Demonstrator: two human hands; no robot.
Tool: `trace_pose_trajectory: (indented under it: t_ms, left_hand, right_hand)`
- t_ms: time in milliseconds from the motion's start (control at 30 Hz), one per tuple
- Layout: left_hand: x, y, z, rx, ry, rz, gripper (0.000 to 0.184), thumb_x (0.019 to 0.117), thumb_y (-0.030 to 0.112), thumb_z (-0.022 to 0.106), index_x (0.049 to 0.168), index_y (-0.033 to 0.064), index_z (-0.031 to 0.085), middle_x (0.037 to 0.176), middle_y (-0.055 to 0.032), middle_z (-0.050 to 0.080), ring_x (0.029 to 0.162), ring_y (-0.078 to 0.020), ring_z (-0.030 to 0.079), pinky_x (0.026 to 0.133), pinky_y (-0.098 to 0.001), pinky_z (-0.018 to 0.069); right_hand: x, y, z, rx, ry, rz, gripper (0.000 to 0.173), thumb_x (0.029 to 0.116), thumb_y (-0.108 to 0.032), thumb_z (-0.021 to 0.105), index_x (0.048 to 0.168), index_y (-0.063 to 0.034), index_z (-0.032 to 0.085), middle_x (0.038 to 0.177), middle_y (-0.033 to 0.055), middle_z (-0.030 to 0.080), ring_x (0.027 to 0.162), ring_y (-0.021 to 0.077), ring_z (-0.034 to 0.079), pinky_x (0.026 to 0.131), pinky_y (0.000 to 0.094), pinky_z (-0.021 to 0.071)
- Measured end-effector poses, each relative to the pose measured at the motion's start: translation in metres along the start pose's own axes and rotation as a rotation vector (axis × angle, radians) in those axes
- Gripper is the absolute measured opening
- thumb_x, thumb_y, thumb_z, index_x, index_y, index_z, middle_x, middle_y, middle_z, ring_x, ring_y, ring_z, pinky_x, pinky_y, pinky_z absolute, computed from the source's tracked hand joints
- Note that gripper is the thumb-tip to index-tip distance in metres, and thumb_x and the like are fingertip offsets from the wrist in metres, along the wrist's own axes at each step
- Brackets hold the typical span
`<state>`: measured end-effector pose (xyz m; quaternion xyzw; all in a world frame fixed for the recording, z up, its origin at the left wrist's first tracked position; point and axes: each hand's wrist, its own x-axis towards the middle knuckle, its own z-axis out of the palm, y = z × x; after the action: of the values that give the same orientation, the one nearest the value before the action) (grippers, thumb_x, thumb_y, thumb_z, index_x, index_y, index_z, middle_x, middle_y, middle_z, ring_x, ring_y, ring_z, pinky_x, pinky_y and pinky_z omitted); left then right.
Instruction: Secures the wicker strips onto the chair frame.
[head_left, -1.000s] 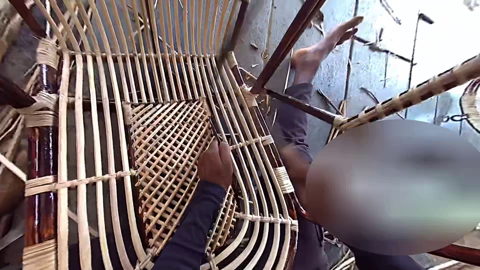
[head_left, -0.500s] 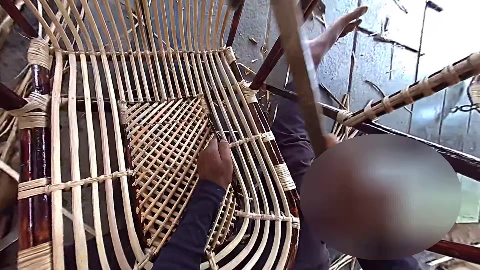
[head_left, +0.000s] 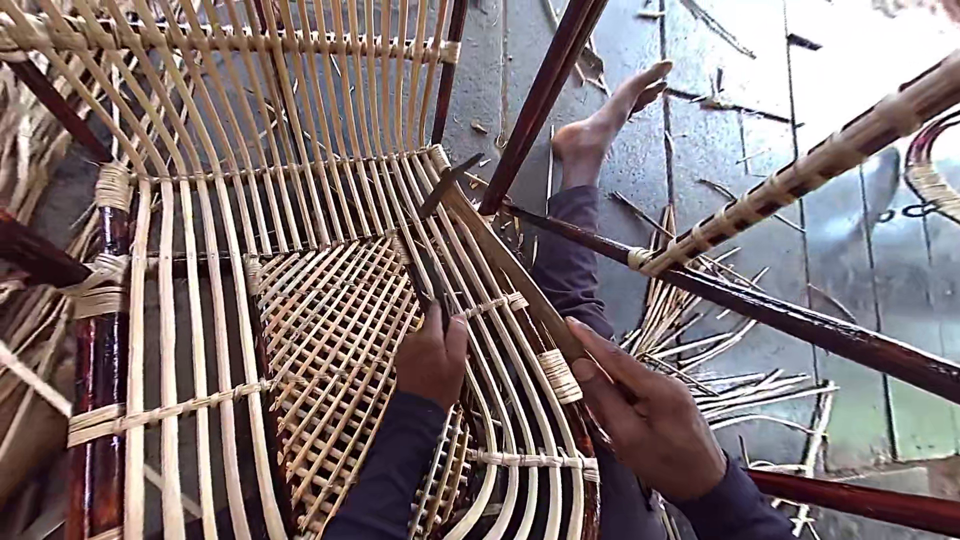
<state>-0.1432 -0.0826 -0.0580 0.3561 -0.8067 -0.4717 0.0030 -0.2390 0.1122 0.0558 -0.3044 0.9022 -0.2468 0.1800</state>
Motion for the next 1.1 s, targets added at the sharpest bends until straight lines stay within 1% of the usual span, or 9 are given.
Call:
trace_pose_trajectory:
  t_ms: [100, 267, 500, 667, 767, 933, 1000, 1067, 1100]
  left_hand:
    - [0.018, -0.005, -0.012, -0.061, 0.029, -0.065, 0.056, 0.1104, 0.041, 0.034, 0.146, 0.0036, 0.056, 0.08, -0.0129, 0.071, 0.07, -0.0287, 0.07, 0.068, -0.0555, 0.0582]
    - [0.034, -0.014, -0.015, -0.189, 0.014, -0.137, 0.047, 0.1106, 0.036, 0.039, 0.122, 0.0014, 0.069, 0.077, -0.008, 0.07, 0.071, -0.0229, 0.068, 0.071, -0.0497, 0.0587]
    - [0.027, -0.011, -0.014, -0.182, 0.043, -0.143, 0.053, 0.1101, 0.038, 0.035, 0.134, 0.0011, 0.064, 0.076, -0.0091, 0.07, 0.068, -0.0239, 0.069, 0.069, -0.0512, 0.0593]
    - [0.025, -0.012, -0.015, -0.206, 0.029, -0.162, 0.053, 0.1101, 0.037, 0.035, 0.133, 0.0006, 0.065, 0.074, -0.0078, 0.07, 0.067, -0.023, 0.068, 0.068, -0.0502, 0.0588]
    - [0.027, -0.011, -0.015, -0.215, 0.023, -0.172, 0.051, 0.11, 0.037, 0.035, 0.13, 0.0019, 0.067, 0.075, -0.0086, 0.069, 0.068, -0.0239, 0.069, 0.069, -0.0512, 0.0585]
    - [0.032, -0.012, -0.015, -0.243, 0.035, -0.186, 0.048, 0.1098, 0.036, 0.035, 0.119, 0.0037, 0.07, 0.071, -0.0076, 0.067, 0.066, -0.0239, 0.067, 0.068, -0.0515, 0.0573]
    - [0.033, -0.011, -0.016, -0.265, 0.024, -0.196, 0.049, 0.1099, 0.037, 0.035, 0.119, 0.0036, 0.071, 0.072, -0.0078, 0.068, 0.067, -0.0244, 0.068, 0.069, -0.0524, 0.0576]
    - [0.033, -0.011, -0.016, -0.277, 0.033, -0.205, 0.048, 0.1091, 0.036, 0.034, 0.108, 0.0045, 0.07, 0.069, -0.0073, 0.066, 0.065, -0.0245, 0.067, 0.067, -0.0527, 0.0566]
    - [0.032, -0.011, -0.015, -0.28, 0.031, -0.21, 0.048, 0.1091, 0.036, 0.034, 0.108, 0.0048, 0.07, 0.069, -0.0074, 0.066, 0.065, -0.0244, 0.067, 0.066, -0.0528, 0.057]
  right_hand:
    - [0.001, 0.008, 0.005, 0.005, 0.012, 0.016, 0.047, 0.1058, -0.037, 0.045, 0.153, -0.0364, 0.05, 0.064, -0.0062, 0.059, 0.045, 0.0091, 0.051, 0.041, 0.0371, 0.0483]
    - [0.005, 0.007, 0.011, 0.006, -0.044, 0.027, 0.046, 0.1055, -0.036, 0.047, 0.151, -0.0319, 0.053, 0.068, -0.0057, 0.062, 0.047, 0.0094, 0.054, 0.043, 0.0377, 0.0506]
    - [0.004, 0.008, 0.008, -0.023, -0.078, 0.005, 0.047, 0.1055, -0.035, 0.047, 0.152, -0.0327, 0.051, 0.066, -0.0055, 0.061, 0.047, 0.0092, 0.052, 0.042, 0.0368, 0.0488]
    - [0.009, 0.004, 0.009, -0.117, -0.07, -0.047, 0.047, 0.1059, -0.035, 0.044, 0.152, -0.0302, 0.052, 0.069, -0.0046, 0.063, 0.048, 0.0094, 0.054, 0.043, 0.0382, 0.0489]
    - [0.013, 0.0, 0.012, -0.233, -0.026, -0.16, 0.047, 0.105, -0.03, 0.044, 0.15, -0.0272, 0.055, 0.075, -0.0001, 0.069, 0.05, 0.0128, 0.056, 0.044, 0.0417, 0.049]
    - [0.027, -0.008, 0.01, -0.425, -0.092, -0.228, 0.052, 0.1003, -0.028, 0.04, 0.15, -0.0268, 0.056, 0.063, 0.0002, 0.063, 0.047, 0.0208, 0.059, 0.04, 0.0478, 0.0461]
    - [0.034, -0.016, 0.004, -0.387, -0.061, -0.262, 0.051, 0.1009, -0.027, 0.041, 0.149, -0.0247, 0.057, 0.068, 0.0003, 0.065, 0.05, 0.0192, 0.059, 0.042, 0.0465, 0.047]
    - [0.039, -0.03, -0.003, -0.291, 0.026, -0.293, 0.049, 0.1036, -0.023, 0.044, 0.152, -0.0217, 0.053, 0.079, 0.005, 0.07, 0.055, 0.017, 0.06, 0.046, 0.0431, 0.0497]
    - [0.039, -0.037, -0.004, -0.254, 0.067, -0.298, 0.049, 0.1042, -0.02, 0.047, 0.154, -0.0195, 0.051, 0.085, 0.0078, 0.07, 0.057, 0.0157, 0.059, 0.048, 0.0405, 0.0498]
